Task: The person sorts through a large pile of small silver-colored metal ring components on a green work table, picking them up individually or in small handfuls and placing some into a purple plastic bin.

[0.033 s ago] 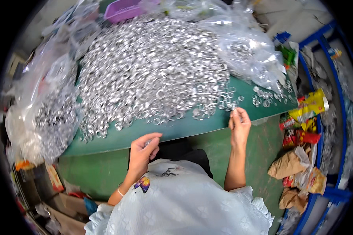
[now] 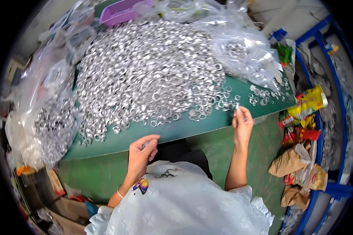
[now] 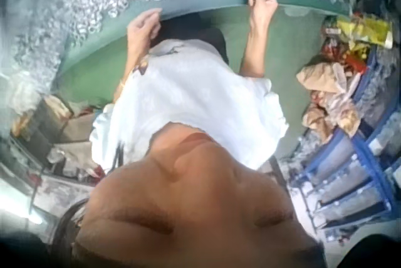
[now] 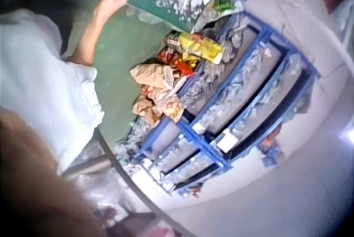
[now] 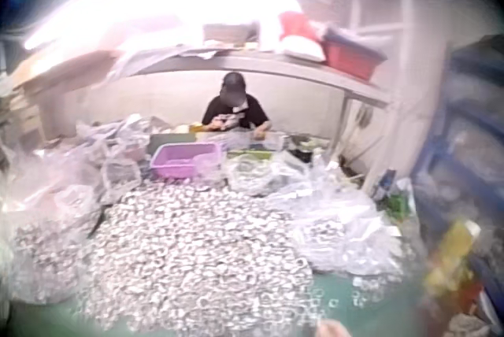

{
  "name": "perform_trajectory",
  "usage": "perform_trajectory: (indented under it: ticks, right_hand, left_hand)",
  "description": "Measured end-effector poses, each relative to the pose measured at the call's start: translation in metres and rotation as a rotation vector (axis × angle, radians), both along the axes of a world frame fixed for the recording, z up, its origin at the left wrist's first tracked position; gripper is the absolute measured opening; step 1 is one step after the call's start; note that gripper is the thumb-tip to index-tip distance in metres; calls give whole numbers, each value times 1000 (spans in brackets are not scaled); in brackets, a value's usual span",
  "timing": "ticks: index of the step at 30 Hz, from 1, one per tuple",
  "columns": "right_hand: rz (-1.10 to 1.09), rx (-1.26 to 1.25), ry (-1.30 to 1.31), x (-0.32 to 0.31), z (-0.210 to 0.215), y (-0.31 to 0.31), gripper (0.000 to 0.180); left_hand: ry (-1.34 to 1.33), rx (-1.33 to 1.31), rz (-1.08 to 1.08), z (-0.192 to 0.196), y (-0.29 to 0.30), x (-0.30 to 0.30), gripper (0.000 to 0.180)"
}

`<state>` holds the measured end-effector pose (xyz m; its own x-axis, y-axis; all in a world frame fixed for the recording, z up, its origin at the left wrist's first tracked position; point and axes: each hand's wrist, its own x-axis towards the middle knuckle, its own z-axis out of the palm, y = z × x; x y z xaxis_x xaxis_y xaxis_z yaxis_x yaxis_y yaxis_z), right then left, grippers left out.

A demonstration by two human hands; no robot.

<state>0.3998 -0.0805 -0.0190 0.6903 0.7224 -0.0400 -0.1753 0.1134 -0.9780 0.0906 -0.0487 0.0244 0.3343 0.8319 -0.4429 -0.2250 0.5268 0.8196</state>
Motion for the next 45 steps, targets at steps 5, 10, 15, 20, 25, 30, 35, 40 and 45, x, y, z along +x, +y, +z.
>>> perform_trajectory:
  ticks: [5,10,15,20,25,30,35,40,45]
  right_hand:
    - [-186,-117,-73,79,-13,-14,12]
    - [-77,-273,-354,111,-20,25,15]
    - [-48,-498,-801,121,-29,68,20]
    - [7,-781,-1020,115,-4,67,23]
    - [3,-567,-1123,94,-1,61,24]
    - [634,-357,-500,-72,22,73,20]
    - [774,-130,-876,-190,18,83,16]
    - [647,-53,-1361,-235,1,102,13]
    - [654,-44,-1289,-230,0,105,8]
  left_hand:
    - [27,30,-52,1,0,18,17]
    - [25,29,-72,2,1,26,18]
    - [37,26,-18,-1,0,17,20]
    - [113,-2,23,-10,4,-2,22]
    - [-23,-54,133,-29,0,-30,20]
    - [30,-23,192,-36,0,-45,19]
    - [117,54,194,-42,9,-61,17]
    - [245,70,128,-39,16,-79,17]
    - [246,155,162,-44,20,-87,16]
